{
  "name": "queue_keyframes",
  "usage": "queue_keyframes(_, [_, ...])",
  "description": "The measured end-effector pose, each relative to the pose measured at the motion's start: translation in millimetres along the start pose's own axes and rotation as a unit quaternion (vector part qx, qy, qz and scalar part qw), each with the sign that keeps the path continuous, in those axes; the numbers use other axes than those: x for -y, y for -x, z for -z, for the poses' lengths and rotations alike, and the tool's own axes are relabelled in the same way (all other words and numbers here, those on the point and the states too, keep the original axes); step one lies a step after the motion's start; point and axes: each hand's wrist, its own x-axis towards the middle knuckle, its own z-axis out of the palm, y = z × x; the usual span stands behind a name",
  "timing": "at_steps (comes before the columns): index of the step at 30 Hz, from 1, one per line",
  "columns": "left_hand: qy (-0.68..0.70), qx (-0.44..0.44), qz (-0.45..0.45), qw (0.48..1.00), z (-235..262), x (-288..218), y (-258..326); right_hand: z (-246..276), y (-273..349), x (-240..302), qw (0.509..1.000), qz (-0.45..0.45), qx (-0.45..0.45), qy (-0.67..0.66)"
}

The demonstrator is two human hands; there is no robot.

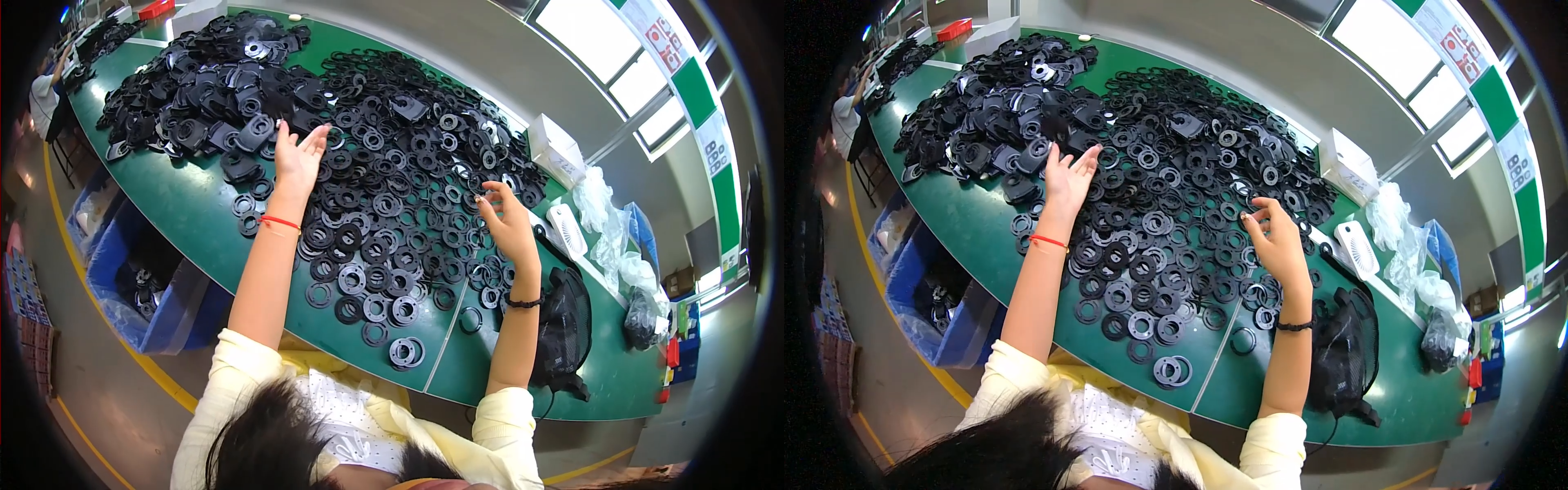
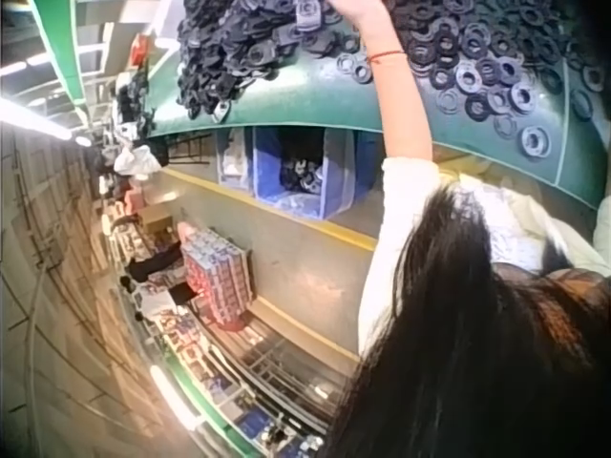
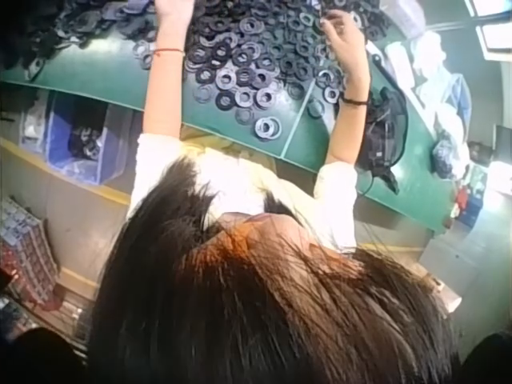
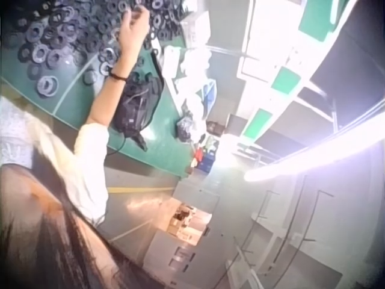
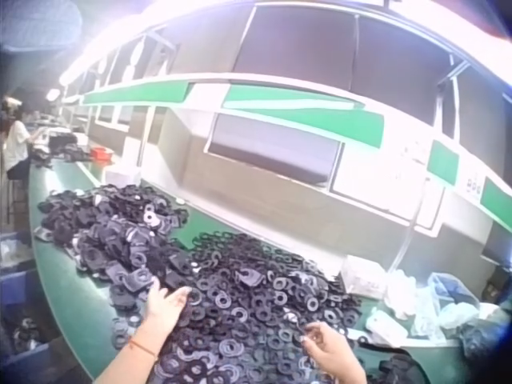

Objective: Inspecting and sorting small black plastic components on a workbench in an assembly line.

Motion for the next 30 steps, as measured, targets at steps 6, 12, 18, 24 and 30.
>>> queue_keyframes(6, [-0.220,0.145,-0.066,0.962,14,19,-5,-5,9,-31,0.973,-0.008,0.153,0.173])
queue_keyframes(12, [-0.414,0.302,-0.162,0.844,4,58,27,8,5,-43,0.942,-0.109,0.255,0.188])
queue_keyframes(18, [-0.509,0.386,-0.154,0.754,-8,75,72,63,15,-72,0.892,-0.267,0.225,0.288])
queue_keyframes(24, [-0.539,0.442,-0.156,0.700,-4,87,86,84,33,-84,0.856,-0.390,0.277,0.197])
queue_keyframes(30, [-0.541,0.477,-0.148,0.677,-8,90,104,60,88,-52,0.885,-0.193,0.266,0.330])
